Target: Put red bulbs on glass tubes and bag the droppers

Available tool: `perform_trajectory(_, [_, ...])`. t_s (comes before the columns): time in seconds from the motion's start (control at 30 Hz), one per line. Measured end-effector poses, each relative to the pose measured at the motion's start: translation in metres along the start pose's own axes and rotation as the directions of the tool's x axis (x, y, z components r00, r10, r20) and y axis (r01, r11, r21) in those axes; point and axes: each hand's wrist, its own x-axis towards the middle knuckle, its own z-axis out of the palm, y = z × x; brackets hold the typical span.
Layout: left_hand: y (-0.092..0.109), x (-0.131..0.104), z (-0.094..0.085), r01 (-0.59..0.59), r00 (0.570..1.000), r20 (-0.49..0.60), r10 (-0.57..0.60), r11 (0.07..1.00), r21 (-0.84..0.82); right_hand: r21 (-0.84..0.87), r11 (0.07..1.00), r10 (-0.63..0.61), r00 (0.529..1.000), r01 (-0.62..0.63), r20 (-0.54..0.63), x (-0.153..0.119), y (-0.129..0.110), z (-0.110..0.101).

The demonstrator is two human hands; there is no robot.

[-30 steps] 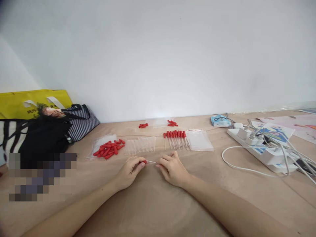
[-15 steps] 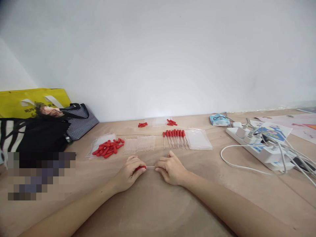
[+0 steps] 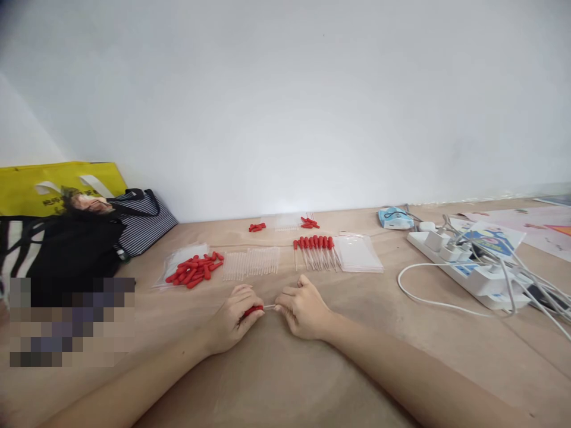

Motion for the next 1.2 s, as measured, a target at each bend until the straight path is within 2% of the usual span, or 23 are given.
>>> perform_trajectory(0.43, [-0.004,0.001,-0.004,0.073,0.997,0.002,-0.073,0.997,0.007,-0.110,0.994,-0.002,1.000,-0.001,-0.030,-0.001,0.007,-0.001])
perform_trajectory(0.6, [-0.007,0.003,-0.006,0.058,0.998,0.014,-0.057,0.998,-0.026,-0.159,0.987,-0.023,0.998,0.012,-0.066,-0.002,0.008,-0.001])
perform_trajectory(0.73, [-0.009,0.003,-0.006,0.034,0.999,0.028,-0.033,0.997,-0.070,-0.190,0.981,-0.041,0.998,0.032,-0.042,-0.002,0.006,-0.004])
perform_trajectory(0.83, [-0.010,0.001,-0.006,0.101,0.995,0.008,-0.101,0.992,-0.078,-0.195,0.981,-0.021,1.000,0.017,-0.022,-0.004,0.008,-0.006])
perform_trajectory(0.93, [-0.012,-0.002,-0.005,0.232,0.966,-0.094,-0.240,0.969,-0.086,-0.197,0.974,0.100,0.993,-0.111,-0.063,-0.007,0.015,-0.006])
perform_trajectory(1.03, [-0.012,-0.003,-0.003,0.296,0.936,-0.171,-0.307,0.951,-0.085,-0.156,0.928,0.311,0.934,-0.338,-0.175,-0.005,0.029,-0.004])
perform_trajectory(1.13, [-0.011,0.000,-0.004,0.266,0.957,-0.104,-0.271,0.962,-0.057,-0.075,0.840,0.500,0.821,-0.537,-0.274,0.005,0.043,-0.001])
perform_trajectory(1.2, [-0.010,0.002,-0.005,0.249,0.966,-0.057,-0.251,0.968,-0.043,-0.065,0.781,0.576,0.756,-0.622,-0.311,0.016,0.050,0.001])
